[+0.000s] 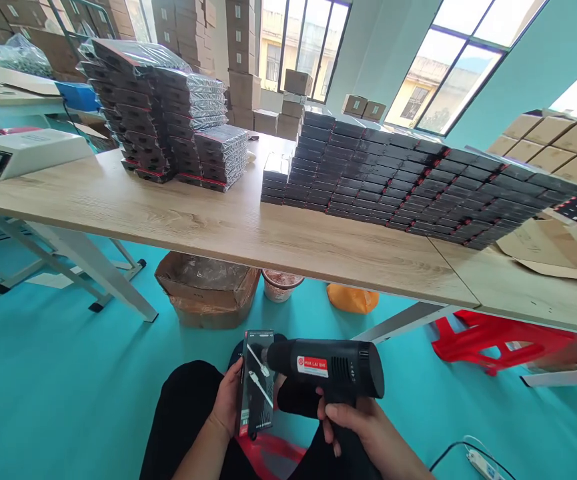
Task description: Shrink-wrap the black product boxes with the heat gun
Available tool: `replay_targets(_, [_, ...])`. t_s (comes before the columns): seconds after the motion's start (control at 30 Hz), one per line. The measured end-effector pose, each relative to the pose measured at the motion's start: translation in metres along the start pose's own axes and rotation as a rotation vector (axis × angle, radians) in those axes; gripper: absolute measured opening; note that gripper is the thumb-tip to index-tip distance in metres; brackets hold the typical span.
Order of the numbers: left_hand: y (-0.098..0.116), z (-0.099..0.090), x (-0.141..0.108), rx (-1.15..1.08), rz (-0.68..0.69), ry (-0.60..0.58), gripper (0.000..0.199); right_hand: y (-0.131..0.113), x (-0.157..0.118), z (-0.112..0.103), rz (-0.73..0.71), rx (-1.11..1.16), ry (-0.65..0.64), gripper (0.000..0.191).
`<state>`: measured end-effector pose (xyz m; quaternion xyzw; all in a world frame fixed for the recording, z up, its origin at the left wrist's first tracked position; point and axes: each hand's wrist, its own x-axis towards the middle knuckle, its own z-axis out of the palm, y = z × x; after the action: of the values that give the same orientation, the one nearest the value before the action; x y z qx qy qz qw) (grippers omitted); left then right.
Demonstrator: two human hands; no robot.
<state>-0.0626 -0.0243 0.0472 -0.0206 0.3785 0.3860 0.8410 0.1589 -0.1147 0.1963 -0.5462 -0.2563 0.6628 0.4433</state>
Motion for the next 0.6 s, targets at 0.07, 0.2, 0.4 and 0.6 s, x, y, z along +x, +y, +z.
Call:
replay_targets(0.07, [0.000,0.002,0.000,-0.001,-0.026,-0.017,0.042,0.001,0.002,-0.004,-0.003,0.088,0.111,0.041])
replay_targets(0.2, [-0.002,0.002,0.001,-0.013,-0.068,-0.062,0.046,0.000,0.005,-0.014,0.061,0.253,0.170,0.039])
replay_targets(0.4, [-0.003,0.002,0.002,0.055,-0.072,0.036,0.034,-0.011,0.003,-0.011,0.040,0.227,0.154,0.037])
replay_targets(0.6, [-0.003,0.000,0.003,0.023,0.031,0.096,0.014,-0.025,-0.008,0.007,0.221,-0.255,-0.169,0.023])
